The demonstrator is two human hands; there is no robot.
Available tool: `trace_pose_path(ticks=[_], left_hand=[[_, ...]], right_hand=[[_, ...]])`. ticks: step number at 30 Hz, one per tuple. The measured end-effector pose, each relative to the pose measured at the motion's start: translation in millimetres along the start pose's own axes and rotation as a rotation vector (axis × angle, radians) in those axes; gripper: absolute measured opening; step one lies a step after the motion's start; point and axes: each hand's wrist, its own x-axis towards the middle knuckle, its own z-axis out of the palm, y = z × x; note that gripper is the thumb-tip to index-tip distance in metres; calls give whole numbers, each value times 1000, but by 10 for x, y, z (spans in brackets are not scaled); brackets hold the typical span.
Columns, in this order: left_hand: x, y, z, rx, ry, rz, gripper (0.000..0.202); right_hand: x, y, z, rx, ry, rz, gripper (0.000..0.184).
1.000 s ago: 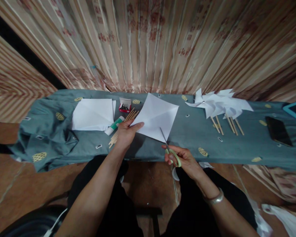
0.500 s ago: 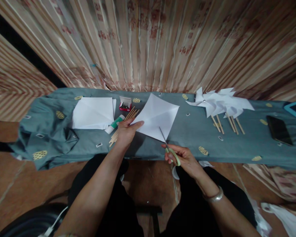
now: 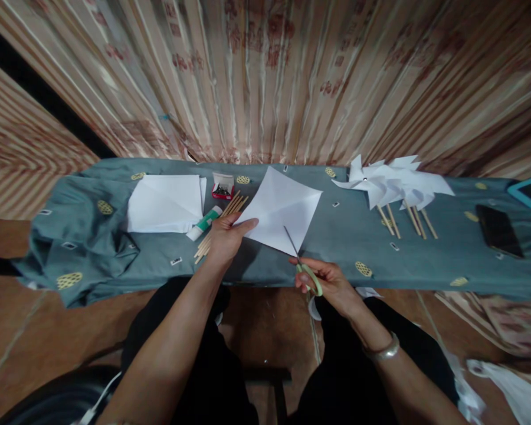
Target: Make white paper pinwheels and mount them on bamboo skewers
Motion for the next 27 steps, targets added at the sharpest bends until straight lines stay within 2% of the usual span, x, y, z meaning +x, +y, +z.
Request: trace_pose_path(ticks=[13, 27], left_hand=[[-3, -32, 11, 10, -7, 20, 29], [-33, -52, 47, 3, -1, -12, 32]], right_hand=[[-5, -81, 48, 11, 5, 13, 46], [14, -95, 83, -21, 9, -36, 40]])
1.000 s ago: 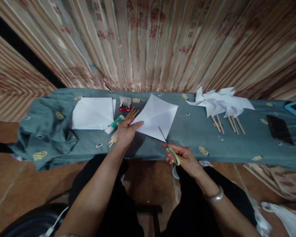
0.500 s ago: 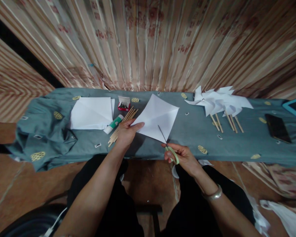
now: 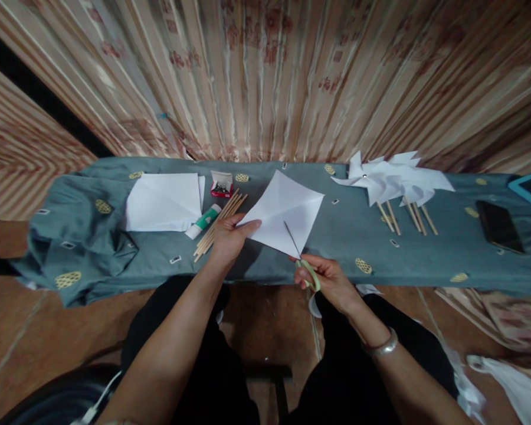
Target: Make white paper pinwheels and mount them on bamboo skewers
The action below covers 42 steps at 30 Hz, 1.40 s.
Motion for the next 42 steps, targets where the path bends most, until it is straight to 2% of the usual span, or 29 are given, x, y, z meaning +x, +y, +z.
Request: trace_pose_path(ticks=[18, 28, 42], left_hand=[[-10, 10, 16, 0, -14, -34, 28], [-5, 4, 8, 14, -16, -42, 25], [-19, -3, -3, 52, -30, -45, 23]], right_hand=[[-4, -45, -7, -5, 1, 21, 55], [15, 33, -29, -2, 15, 17, 66], [10, -11, -13, 6, 15, 20, 57]])
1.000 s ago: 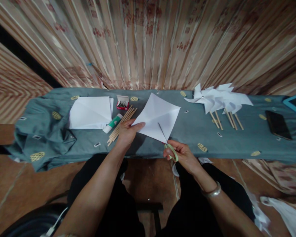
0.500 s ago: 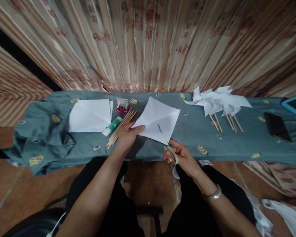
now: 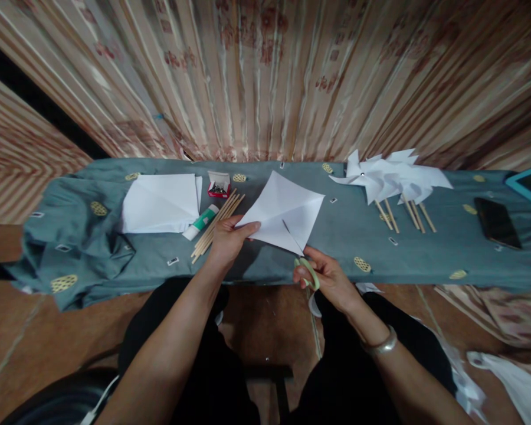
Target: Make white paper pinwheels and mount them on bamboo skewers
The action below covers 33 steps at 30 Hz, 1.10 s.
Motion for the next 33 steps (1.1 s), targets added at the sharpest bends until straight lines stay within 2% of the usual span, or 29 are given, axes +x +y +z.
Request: trace_pose_path(ticks=[6, 14, 19, 22, 26, 29, 33], left_hand=[[6, -2, 8, -3, 8, -1, 23], [-3, 0, 14, 12, 6, 11, 21], [29, -9, -4, -18, 23, -1, 27], [62, 8, -48, -63, 63, 4, 32], [85, 54, -134, -146, 108, 11, 35], [72, 62, -183, -154, 115, -10, 37], [15, 18, -187, -48, 20, -54, 36]], right_hand=[[12, 8, 21, 39, 40, 9, 54], [3, 23, 12, 39, 52, 9, 62], [-3, 47, -18, 2, -29, -10, 56], [-60, -15, -150, -25, -104, 22, 61], [-213, -165, -482, -115, -149, 112, 59], [-282, -233, -689, -142, -50, 74, 54], [-207, -239, -728, -124, 364, -194, 53]])
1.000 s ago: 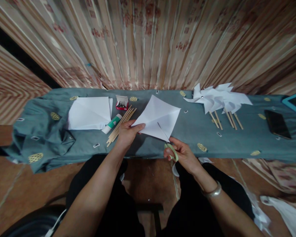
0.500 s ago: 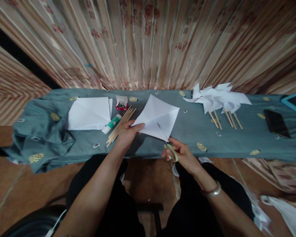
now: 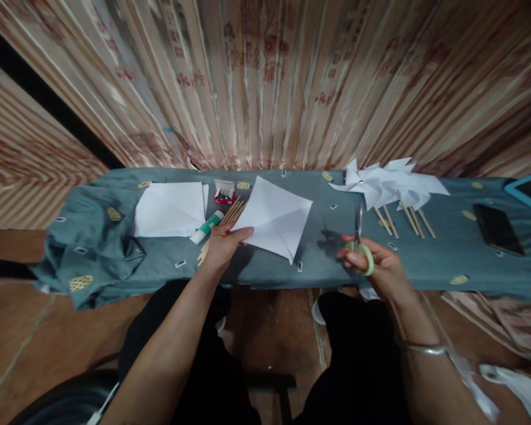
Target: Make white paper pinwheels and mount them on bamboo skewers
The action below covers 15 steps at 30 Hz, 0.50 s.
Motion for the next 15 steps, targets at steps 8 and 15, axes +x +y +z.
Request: trace_pose_path(ticks=[8, 15], left_hand=[[-131, -54, 89, 280, -317, -120, 22], [-169, -58, 110, 350, -364, -145, 22]], right_hand=[[102, -21, 214, -393, 136, -309, 66], [104, 16, 288, -669, 19, -297, 48]])
